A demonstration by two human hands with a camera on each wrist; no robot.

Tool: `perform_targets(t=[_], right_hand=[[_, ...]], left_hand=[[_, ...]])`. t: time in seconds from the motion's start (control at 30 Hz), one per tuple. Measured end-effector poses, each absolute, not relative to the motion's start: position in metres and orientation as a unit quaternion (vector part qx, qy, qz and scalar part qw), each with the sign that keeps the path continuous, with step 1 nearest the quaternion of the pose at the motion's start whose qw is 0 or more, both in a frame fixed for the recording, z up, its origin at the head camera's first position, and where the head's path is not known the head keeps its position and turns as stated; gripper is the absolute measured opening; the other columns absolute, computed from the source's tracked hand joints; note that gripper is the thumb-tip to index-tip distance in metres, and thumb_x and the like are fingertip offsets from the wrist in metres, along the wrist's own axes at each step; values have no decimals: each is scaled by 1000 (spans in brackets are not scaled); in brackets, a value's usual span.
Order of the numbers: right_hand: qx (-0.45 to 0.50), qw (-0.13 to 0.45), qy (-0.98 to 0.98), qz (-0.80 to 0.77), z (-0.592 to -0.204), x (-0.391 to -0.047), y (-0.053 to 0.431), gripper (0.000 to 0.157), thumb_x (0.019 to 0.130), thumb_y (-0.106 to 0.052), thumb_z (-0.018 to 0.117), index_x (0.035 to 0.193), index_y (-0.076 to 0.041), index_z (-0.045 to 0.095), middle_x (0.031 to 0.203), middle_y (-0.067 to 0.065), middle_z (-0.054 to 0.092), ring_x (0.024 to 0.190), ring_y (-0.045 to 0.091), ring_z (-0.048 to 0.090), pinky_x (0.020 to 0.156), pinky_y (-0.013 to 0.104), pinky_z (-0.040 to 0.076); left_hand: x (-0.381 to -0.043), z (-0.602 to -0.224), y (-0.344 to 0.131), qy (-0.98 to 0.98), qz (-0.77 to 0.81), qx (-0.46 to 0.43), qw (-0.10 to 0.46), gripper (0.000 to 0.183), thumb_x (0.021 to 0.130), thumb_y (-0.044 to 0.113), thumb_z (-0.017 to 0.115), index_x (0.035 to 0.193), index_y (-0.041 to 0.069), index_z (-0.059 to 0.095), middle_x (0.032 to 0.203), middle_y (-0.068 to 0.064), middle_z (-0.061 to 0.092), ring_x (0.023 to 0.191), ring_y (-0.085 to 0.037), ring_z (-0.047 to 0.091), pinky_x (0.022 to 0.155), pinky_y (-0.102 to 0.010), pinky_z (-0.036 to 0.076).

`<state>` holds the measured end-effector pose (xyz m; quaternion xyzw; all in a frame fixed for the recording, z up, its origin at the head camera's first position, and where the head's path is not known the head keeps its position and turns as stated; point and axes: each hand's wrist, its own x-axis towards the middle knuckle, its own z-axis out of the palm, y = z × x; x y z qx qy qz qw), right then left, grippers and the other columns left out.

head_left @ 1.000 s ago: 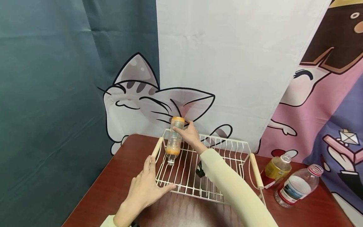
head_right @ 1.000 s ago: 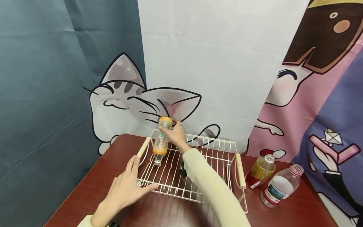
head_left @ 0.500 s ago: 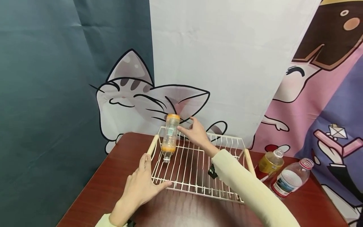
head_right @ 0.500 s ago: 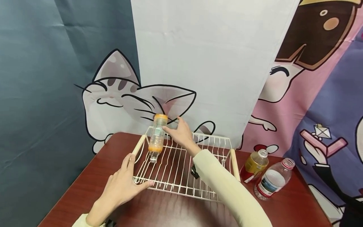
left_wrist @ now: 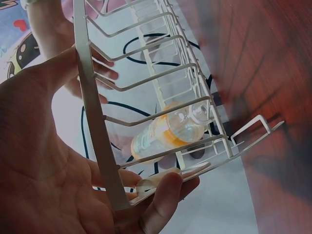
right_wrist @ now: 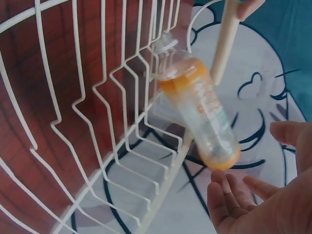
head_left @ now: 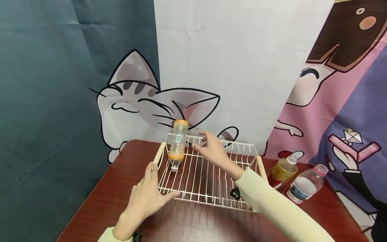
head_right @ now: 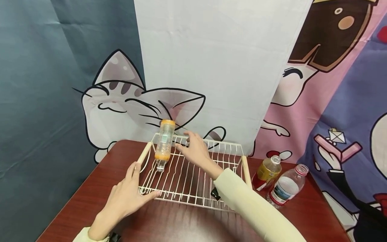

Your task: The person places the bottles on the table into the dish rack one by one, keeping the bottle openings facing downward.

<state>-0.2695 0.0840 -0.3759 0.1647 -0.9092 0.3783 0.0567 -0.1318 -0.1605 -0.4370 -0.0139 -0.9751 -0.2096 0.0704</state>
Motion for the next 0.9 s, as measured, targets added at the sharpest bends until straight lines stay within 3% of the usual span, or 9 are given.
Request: perform_targets(t=[0.33, 0.6, 0.9], right_hand=[[175, 74, -879, 438, -347, -239, 108, 59, 102, -26, 81, 154, -9, 62, 131, 20, 71, 113, 37, 74, 92, 51, 62], [173, 134, -849, 481, -339, -209, 132, 50, 103, -19, 80, 150, -11, 66, 125, 14, 73, 109, 27, 73, 98, 47, 58], [157, 233, -818, 503, -347, -167, 156, 47, 101, -11, 83, 146, -18, 70, 116, 2, 77, 101, 9, 71, 92, 22, 54]], left_hand=[[-132, -436, -161, -975, -213, -14, 69, 136, 80, 81, 82, 167, -11, 33, 176, -25, 30, 115, -50, 72, 80, -65, 60], [-133, -437, -160, -974, -214, -15, 69, 137, 79, 81, 83, 167, -11, 33, 174, -23, 32, 111, -48, 73, 77, -63, 60], [-133, -436, -161, -975, -212, -15, 67, 137, 79, 81, 84, 167, -10, 33, 174, -23, 32, 110, -48, 74, 76, -62, 60]])
